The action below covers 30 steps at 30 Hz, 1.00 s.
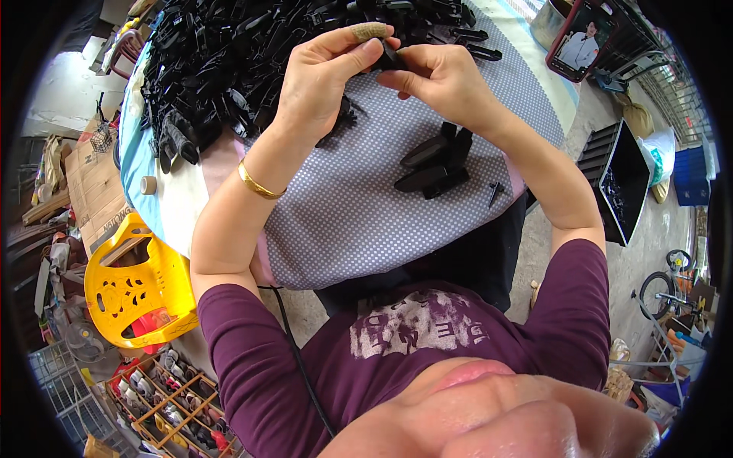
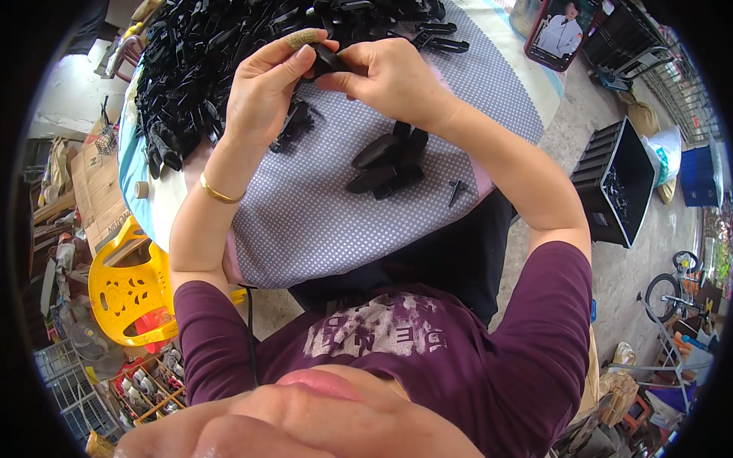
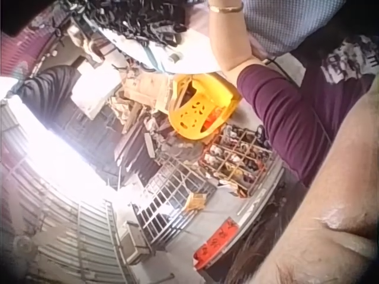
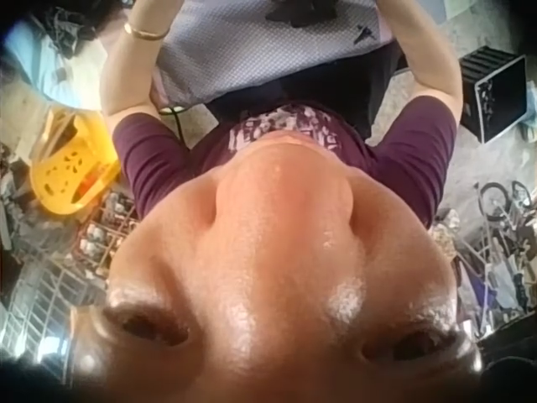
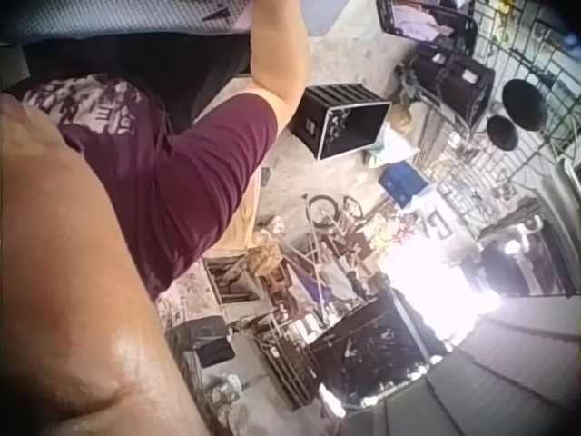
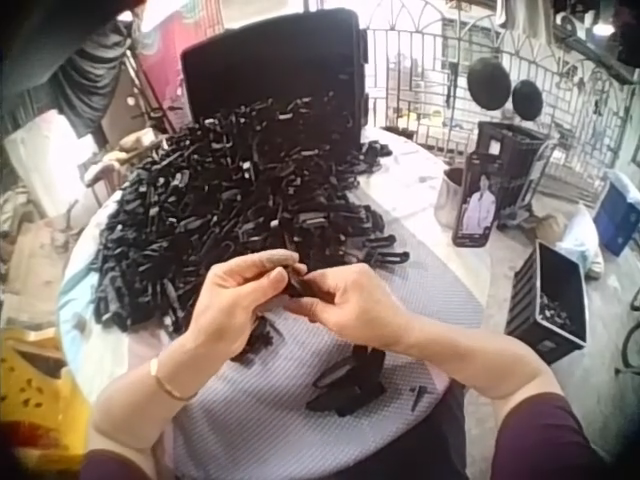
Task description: Assembling small black plastic components at a workstation.
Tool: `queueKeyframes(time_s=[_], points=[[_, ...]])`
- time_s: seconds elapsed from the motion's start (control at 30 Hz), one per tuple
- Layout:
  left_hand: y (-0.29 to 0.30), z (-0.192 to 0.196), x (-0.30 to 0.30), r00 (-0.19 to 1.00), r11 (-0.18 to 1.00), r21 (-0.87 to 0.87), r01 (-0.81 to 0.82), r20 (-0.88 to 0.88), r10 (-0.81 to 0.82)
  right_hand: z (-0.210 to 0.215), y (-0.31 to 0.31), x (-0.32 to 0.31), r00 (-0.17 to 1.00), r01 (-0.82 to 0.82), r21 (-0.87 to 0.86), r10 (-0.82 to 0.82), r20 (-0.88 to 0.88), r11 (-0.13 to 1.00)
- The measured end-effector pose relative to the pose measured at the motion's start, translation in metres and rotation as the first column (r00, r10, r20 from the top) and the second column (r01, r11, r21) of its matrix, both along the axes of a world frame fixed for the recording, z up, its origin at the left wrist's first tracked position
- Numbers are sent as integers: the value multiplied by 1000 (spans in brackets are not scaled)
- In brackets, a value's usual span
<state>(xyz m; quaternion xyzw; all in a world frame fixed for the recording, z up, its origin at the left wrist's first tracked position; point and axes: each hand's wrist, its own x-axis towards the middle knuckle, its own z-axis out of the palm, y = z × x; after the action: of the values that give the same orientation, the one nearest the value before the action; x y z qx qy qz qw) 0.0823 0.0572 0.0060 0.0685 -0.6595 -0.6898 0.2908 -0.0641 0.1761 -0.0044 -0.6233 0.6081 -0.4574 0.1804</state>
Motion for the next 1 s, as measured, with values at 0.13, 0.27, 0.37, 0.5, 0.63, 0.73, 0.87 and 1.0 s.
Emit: queueKeyframes(time_s=[0.13, 0.27, 0.37, 0.5, 0.63, 0.73, 0.87, 1.0], points=[[4, 3, -2, 999, 996, -88, -26, -34, 23, -7, -1, 1, 991, 45, -92, -56, -119, 995], [10, 11, -3, 992, 987, -161, -28, 115, 47, 14, -6, -36, 965, -255, 121, 245, 90, 959], [30, 18, 1, 900, 858, -469, 208, 435, 20, 14, -5, -87, 970, 226, 67, -231, 83, 972], [46, 9, -5, 865, 773, -506, 383, 490, -107, 11, 11, -113, 864, 416, 87, -364, -349, 905], [39, 9, -18, 833, 736, -551, 392, 553, -30, 19, 16, -98, 804, 395, 150, -263, -533, 906], [25, -8, -51, 978, 243, -970, 17, 67, 198, -4, 10, -118, 667, 436, 191, -173, -725, 880], [17, -21, -80, 943, -120, -992, 39, -3, 332, -5, 5, -104, 634, 458, 113, -235, -737, 882], [18, -17, -84, 913, -145, -982, 119, 51, 405, 6, 6, -94, 718, 435, 33, -324, -616, 900]])
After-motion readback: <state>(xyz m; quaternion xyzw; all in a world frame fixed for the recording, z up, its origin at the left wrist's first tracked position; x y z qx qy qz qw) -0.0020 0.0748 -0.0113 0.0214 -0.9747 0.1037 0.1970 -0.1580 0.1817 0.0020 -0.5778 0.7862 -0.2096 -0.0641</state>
